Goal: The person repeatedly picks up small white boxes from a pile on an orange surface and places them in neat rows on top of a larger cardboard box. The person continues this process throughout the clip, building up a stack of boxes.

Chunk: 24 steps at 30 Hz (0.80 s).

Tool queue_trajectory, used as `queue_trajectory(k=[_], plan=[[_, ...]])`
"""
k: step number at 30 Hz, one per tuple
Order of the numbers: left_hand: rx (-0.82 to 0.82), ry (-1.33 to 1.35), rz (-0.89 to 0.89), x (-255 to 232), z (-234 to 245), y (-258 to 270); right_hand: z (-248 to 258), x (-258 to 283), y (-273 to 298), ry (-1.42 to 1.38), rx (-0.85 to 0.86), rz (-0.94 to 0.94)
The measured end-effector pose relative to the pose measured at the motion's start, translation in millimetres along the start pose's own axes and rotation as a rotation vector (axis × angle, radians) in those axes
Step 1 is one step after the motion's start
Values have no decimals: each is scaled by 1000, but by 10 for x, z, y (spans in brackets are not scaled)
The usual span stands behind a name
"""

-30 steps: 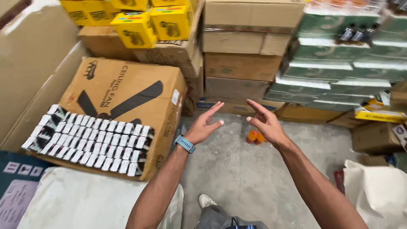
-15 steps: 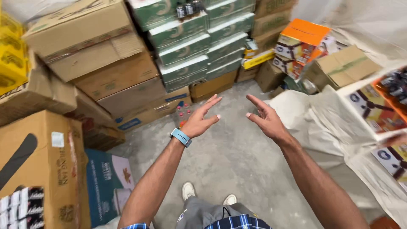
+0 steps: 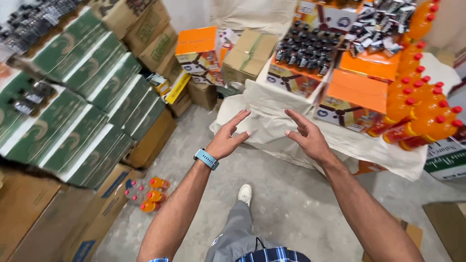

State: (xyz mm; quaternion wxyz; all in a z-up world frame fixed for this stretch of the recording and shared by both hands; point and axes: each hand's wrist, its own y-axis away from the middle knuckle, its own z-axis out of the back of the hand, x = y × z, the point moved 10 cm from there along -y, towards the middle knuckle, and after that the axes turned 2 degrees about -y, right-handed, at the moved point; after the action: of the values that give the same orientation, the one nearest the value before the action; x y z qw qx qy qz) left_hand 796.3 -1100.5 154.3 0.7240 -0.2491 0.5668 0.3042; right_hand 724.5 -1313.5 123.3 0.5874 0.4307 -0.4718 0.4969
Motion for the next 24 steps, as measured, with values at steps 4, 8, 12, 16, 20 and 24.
queue_trajectory(k=[4, 8, 12, 16, 20, 24], plan=[[146, 4, -11, 27, -423, -841, 720, -57, -52, -18, -177, -32], [298, -31, -25, -52, -749, -1688, 1406, -170, -236, -28, -321, -44], [412, -56, -67, -191, -1043, -2401, 2018, -350, -349, -68, -466, -10], [489, -69, -88, -251, -1324, -2967, 2470, -410, -428, -54, -536, -55], [529, -26, -107, -183, -1645, -3464, 2905, -623, -509, -60, -617, -77], [534, 1, -128, -232, -1937, -3892, 3326, -758, -699, -84, -659, -81]])
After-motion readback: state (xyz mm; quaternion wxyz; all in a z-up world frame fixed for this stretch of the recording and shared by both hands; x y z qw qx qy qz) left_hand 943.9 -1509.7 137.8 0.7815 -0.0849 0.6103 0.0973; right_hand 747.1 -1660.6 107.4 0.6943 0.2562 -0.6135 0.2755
